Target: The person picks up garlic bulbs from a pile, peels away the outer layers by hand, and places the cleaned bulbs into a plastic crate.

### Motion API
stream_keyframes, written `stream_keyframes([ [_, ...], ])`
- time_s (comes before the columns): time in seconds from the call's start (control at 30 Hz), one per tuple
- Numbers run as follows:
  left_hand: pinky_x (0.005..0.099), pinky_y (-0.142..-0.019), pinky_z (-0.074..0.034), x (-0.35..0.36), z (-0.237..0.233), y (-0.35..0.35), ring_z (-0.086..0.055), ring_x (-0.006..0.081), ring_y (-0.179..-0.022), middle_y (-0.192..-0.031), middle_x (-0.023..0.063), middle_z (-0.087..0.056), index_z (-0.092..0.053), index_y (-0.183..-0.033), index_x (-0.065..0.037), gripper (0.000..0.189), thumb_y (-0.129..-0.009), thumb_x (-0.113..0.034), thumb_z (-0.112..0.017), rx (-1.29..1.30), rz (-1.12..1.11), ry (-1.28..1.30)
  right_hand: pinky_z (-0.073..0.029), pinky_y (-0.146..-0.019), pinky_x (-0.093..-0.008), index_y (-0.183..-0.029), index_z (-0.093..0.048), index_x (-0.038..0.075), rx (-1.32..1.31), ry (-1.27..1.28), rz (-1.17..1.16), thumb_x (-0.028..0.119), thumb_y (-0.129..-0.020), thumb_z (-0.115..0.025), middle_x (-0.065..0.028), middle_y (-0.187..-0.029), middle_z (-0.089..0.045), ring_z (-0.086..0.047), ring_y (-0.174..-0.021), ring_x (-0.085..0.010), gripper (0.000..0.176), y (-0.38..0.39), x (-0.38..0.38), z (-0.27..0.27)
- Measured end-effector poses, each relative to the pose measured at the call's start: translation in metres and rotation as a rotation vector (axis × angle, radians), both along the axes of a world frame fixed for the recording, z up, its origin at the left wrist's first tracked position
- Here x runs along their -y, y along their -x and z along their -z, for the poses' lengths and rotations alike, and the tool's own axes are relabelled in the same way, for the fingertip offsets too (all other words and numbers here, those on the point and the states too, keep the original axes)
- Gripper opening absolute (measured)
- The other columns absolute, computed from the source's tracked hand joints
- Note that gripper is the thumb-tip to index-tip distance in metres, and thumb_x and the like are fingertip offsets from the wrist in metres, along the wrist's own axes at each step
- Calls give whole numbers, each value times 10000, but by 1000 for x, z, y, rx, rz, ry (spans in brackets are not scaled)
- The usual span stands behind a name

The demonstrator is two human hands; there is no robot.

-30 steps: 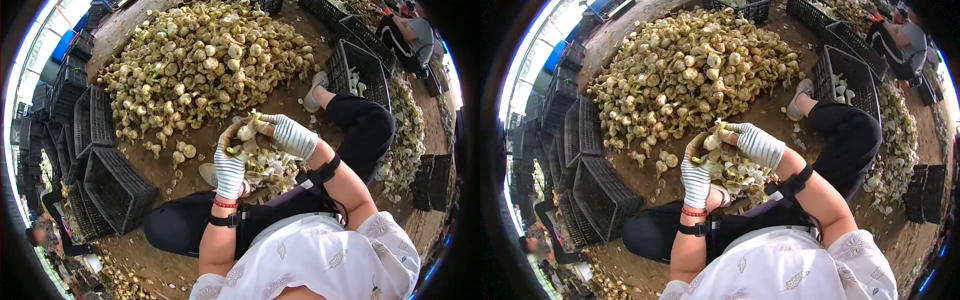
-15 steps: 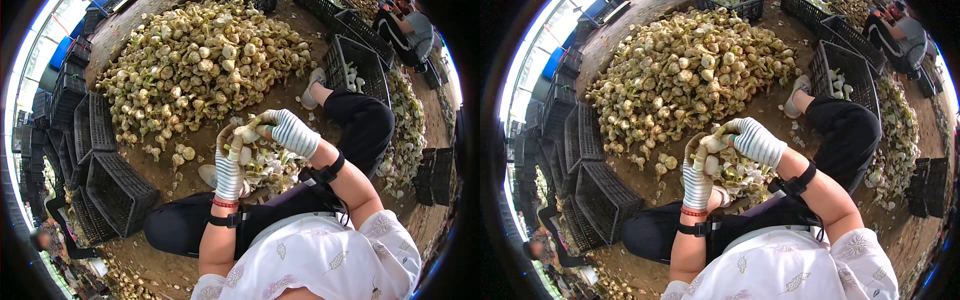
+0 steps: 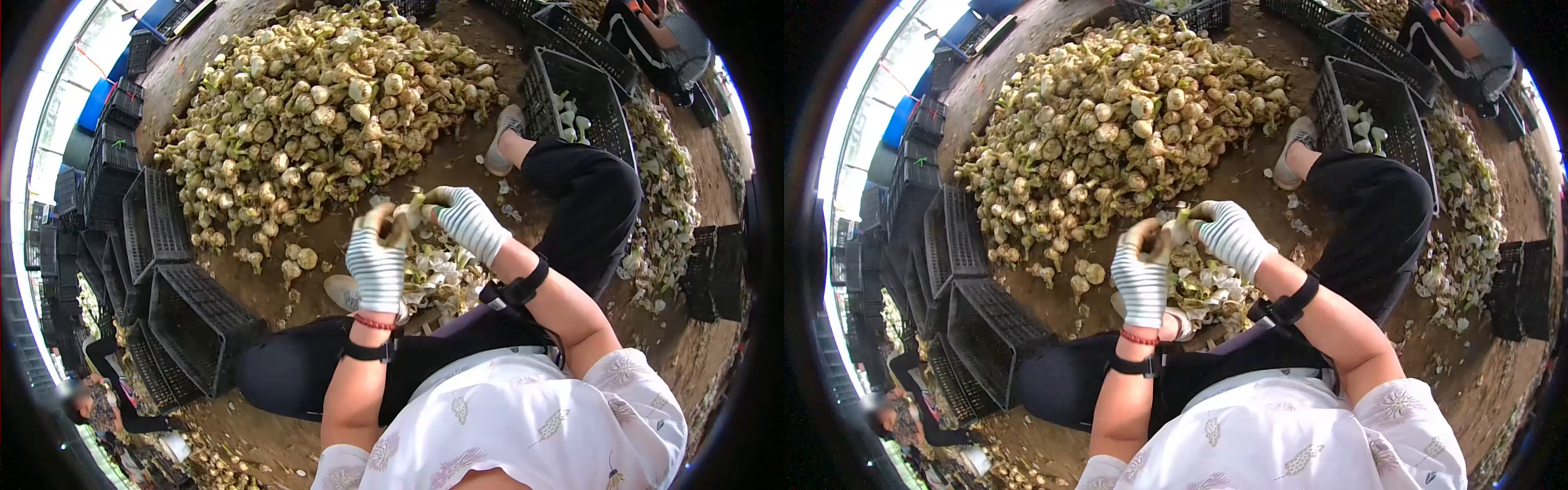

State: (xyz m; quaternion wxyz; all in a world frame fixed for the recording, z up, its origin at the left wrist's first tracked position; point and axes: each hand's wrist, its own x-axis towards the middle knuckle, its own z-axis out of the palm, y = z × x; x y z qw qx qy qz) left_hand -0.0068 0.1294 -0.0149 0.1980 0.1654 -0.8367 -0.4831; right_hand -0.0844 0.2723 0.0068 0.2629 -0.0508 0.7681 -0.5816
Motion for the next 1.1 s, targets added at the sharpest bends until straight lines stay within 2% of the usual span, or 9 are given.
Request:
stream_keyframes([
  [0.1,314,-760,-543,-3,9,-3,-631,206,-833,-954,87,-628,-686,-1174,-67,334,-844,-27,-720,-5,89,72,-503,-761,-382,-981,-647,-24,-368,-41,-83,63,-864,-615,-184,-928,-612,-613,-848,-354,149,-11,5,5],
  [0.27,325,-795,-533,1,5,-3,-640,237,-897,-1029,103,-621,-686,-1161,-91,398,-772,-34,-744,66,139,-20,-498,-768,-456,-1014,-615,-6,-847,-327,-214,16,-821,-585,-215,-974,-589,-578,-842,-426,196,-13,2,-8],
  [0.47,295,-720,-535,-3,-9,-7,-642,202,-827,-993,79,-635,-707,-1118,-81,444,-689,10,-773,5,168,404,-496,-839,-470,-1007,-588,-46,-638,-502,-409,50,-819,-586,-256,-971,-616,-596,-953,-439,212,-15,0,-25],
  [0.57,296,-759,-532,-1,-3,-6,-642,199,-852,-996,85,-640,-703,-1051,-35,298,-761,25,-733,-75,123,115,-495,-794,-465,-986,-590,-31,-529,-311,-327,60,-848,-569,-260,-944,-622,-594,-927,-454,167,-13,-5,-13],
  [0.7,272,-815,-510,7,10,-8,-616,119,-913,-972,28,-636,-689,-975,-4,122,-854,13,-692,-39,110,-385,-471,-645,-304,-1070,-645,-21,180,64,-170,166,-934,-612,-59,-810,-652,-541,-692,-115,233,11,-17,4],
  [0.8,263,-838,-497,13,11,-13,-611,110,-930,-980,16,-634,-688,-967,-14,106,-862,4,-693,-31,184,-420,-483,-627,-283,-1057,-638,-47,568,511,62,167,-936,-641,-49,-868,-668,-582,-704,-136,246,8,-19,23],
  [0.93,277,-843,-477,8,9,-17,-596,128,-911,-959,27,-635,-682,-937,-36,112,-840,18,-694,-122,218,-301,-514,-674,-323,-1088,-616,-63,575,449,104,156,-933,-648,-74,-899,-664,-622,-759,-192,270,25,-32,59],
  [1.0,270,-821,-477,10,2,-20,-591,125,-898,-941,23,-630,-663,-922,-41,102,-845,20,-686,-154,227,-285,-524,-704,-370,-1133,-600,-50,31,-383,-198,156,-948,-626,-84,-902,-651,-645,-814,-228,279,44,-42,76],
  [1.1,253,-786,-477,24,-8,-27,-588,136,-880,-941,30,-620,-650,-903,-52,107,-857,45,-649,45,59,-736,-513,-693,-389,-1117,-624,-22,-406,-832,-336,160,-947,-621,-108,-866,-663,-645,-795,-244,249,37,-49,84],
])
